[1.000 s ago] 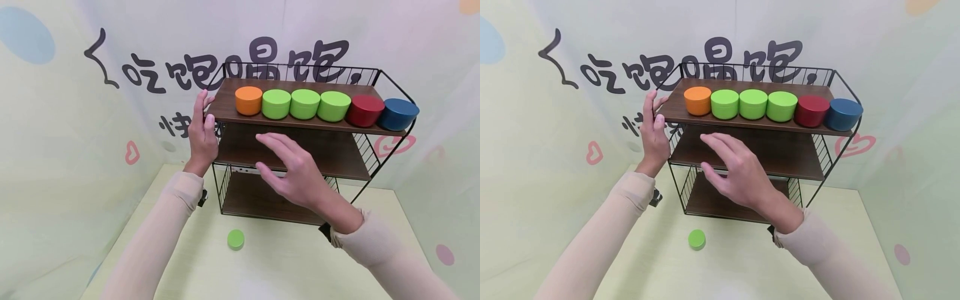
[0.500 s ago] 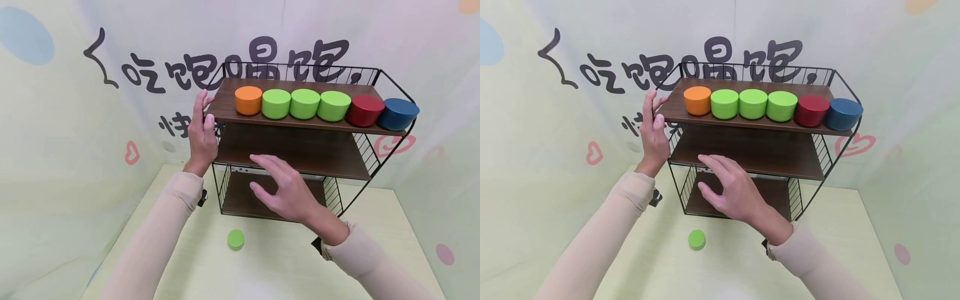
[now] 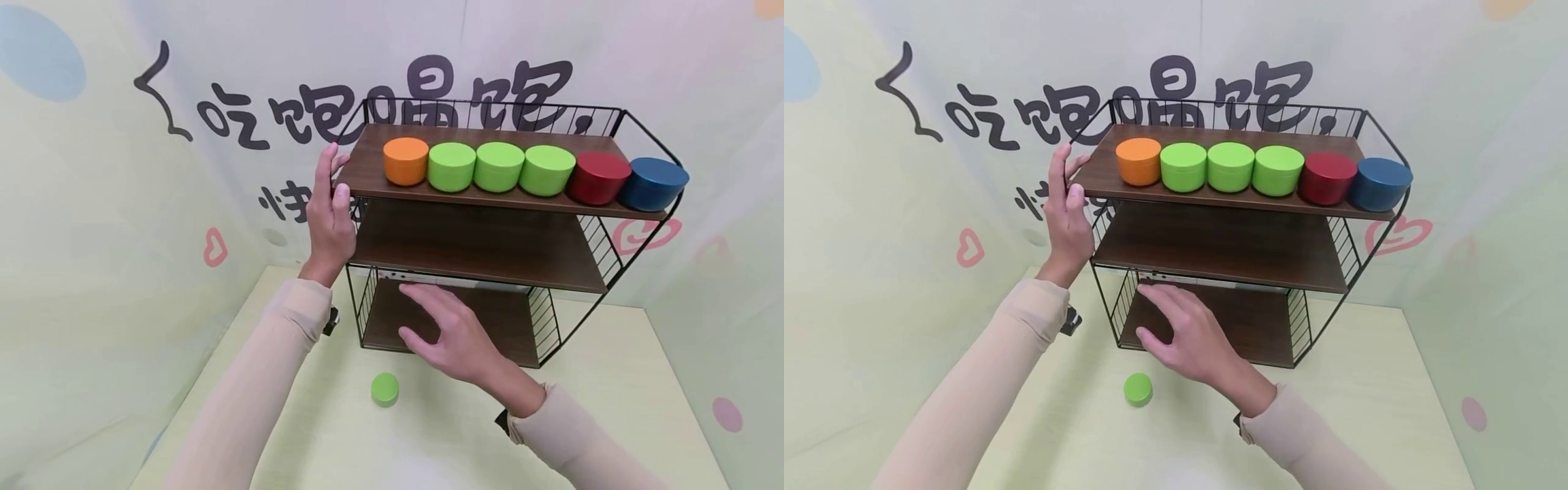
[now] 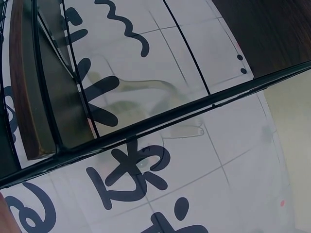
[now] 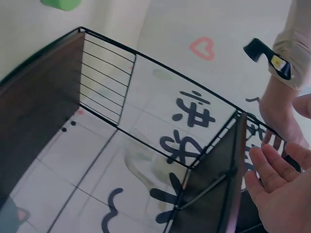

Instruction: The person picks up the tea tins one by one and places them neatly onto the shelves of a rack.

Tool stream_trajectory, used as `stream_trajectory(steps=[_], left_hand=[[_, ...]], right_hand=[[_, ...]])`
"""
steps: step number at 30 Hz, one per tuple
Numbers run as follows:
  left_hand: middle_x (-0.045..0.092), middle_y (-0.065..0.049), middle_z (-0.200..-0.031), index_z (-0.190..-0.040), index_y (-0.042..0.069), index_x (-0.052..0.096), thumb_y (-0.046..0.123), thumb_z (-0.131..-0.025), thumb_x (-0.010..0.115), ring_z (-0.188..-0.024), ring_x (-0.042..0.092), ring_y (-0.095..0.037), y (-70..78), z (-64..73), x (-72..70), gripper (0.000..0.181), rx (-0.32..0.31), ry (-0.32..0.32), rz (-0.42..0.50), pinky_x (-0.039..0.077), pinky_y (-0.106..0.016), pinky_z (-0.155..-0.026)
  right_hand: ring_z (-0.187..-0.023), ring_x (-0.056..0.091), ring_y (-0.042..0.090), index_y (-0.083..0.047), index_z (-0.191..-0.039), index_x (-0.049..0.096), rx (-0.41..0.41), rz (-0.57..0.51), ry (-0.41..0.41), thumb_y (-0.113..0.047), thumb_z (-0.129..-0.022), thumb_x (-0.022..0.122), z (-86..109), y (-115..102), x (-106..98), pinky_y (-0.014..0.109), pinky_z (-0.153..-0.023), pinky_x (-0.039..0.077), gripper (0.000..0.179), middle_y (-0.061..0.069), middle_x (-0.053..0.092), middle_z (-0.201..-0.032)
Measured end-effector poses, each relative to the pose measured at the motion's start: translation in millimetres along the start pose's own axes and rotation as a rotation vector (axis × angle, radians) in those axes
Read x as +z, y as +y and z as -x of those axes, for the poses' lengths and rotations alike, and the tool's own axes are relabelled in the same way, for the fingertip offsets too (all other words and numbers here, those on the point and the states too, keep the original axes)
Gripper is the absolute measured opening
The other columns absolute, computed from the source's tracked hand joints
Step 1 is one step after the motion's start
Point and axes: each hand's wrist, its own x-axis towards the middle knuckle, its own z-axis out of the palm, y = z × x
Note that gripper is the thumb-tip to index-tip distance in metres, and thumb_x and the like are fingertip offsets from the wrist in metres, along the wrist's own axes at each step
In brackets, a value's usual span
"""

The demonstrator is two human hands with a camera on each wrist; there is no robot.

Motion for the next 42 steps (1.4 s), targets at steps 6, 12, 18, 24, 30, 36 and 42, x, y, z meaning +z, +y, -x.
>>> stream_trajectory(steps=[6,12,18,24,30,36,42], left_hand=[[0.063,-0.014,-0.130,-0.144,0.005,0.045,0.026,-0.096,0.033,-0.125,0.055,-0.016,-0.6,-0.5,0.3,0.054,-0.003,-0.001,-0.006,0.035,-0.034,-0.070],[0.063,-0.012,-0.130,-0.144,0.006,0.045,0.025,-0.096,0.033,-0.124,0.056,-0.015,-0.4,-0.8,0.8,0.054,-0.012,-0.001,-0.008,0.036,-0.034,-0.072],[0.063,-0.013,-0.130,-0.144,0.006,0.045,0.026,-0.096,0.033,-0.122,0.057,-0.015,0.5,-0.3,1.0,0.054,-0.022,-0.006,-0.005,0.036,-0.034,-0.071],[0.063,-0.013,-0.130,-0.144,0.005,0.045,0.025,-0.096,0.033,-0.121,0.057,-0.016,0.2,-0.4,0.2,0.053,-0.014,0.000,-0.010,0.034,-0.034,-0.068],[0.064,-0.013,-0.129,-0.144,0.005,0.045,0.024,-0.096,0.033,-0.123,0.056,-0.016,-0.7,-0.5,0.4,0.052,-0.006,0.004,-0.003,0.036,-0.033,-0.073],[0.064,-0.011,-0.129,-0.144,0.005,0.046,0.024,-0.096,0.034,-0.123,0.056,-0.017,-0.5,-0.1,0.1,0.053,0.002,0.011,0.005,0.037,-0.033,-0.077],[0.064,-0.013,-0.128,-0.143,0.004,0.046,0.023,-0.096,0.035,-0.124,0.056,-0.019,0.7,-0.4,0.1,0.052,0.010,0.012,0.028,0.039,-0.033,-0.086]], right_hand=[[-0.124,0.057,0.023,-0.010,-0.138,0.057,0.040,0.031,-0.061,-0.025,-0.086,0.073,15.5,5.1,19.1,0.044,-0.105,0.042,0.056,0.006,0.062,-0.132],[-0.125,0.057,0.022,-0.009,-0.136,0.059,0.069,0.032,-0.095,-0.025,-0.085,0.074,30.8,10.7,38.0,0.043,-0.104,0.042,0.055,0.005,0.063,-0.132],[-0.125,0.057,0.022,-0.009,-0.134,0.060,0.087,0.026,-0.109,-0.025,-0.086,0.073,42.4,13.4,52.7,0.044,-0.102,0.044,0.053,0.005,0.064,-0.132],[-0.124,0.058,0.024,-0.008,-0.132,0.062,0.083,0.025,-0.105,-0.025,-0.082,0.076,50.1,14.8,63.5,0.047,-0.098,0.046,0.054,0.006,0.064,-0.131],[-0.124,0.058,0.025,-0.011,-0.133,0.061,0.136,0.010,-0.141,-0.026,-0.083,0.076,63.7,16.5,78.0,0.049,-0.098,0.046,0.055,0.006,0.064,-0.131],[-0.121,0.060,0.025,-0.008,-0.131,0.062,0.159,0.015,-0.155,-0.024,-0.081,0.077,76.5,21.1,94.5,0.047,-0.096,0.048,0.054,0.007,0.065,-0.129],[-0.120,0.061,0.023,-0.007,-0.130,0.063,0.196,0.009,-0.218,-0.026,-0.081,0.076,87.8,27.0,106.2,0.044,-0.096,0.048,0.054,0.007,0.066,-0.129]])
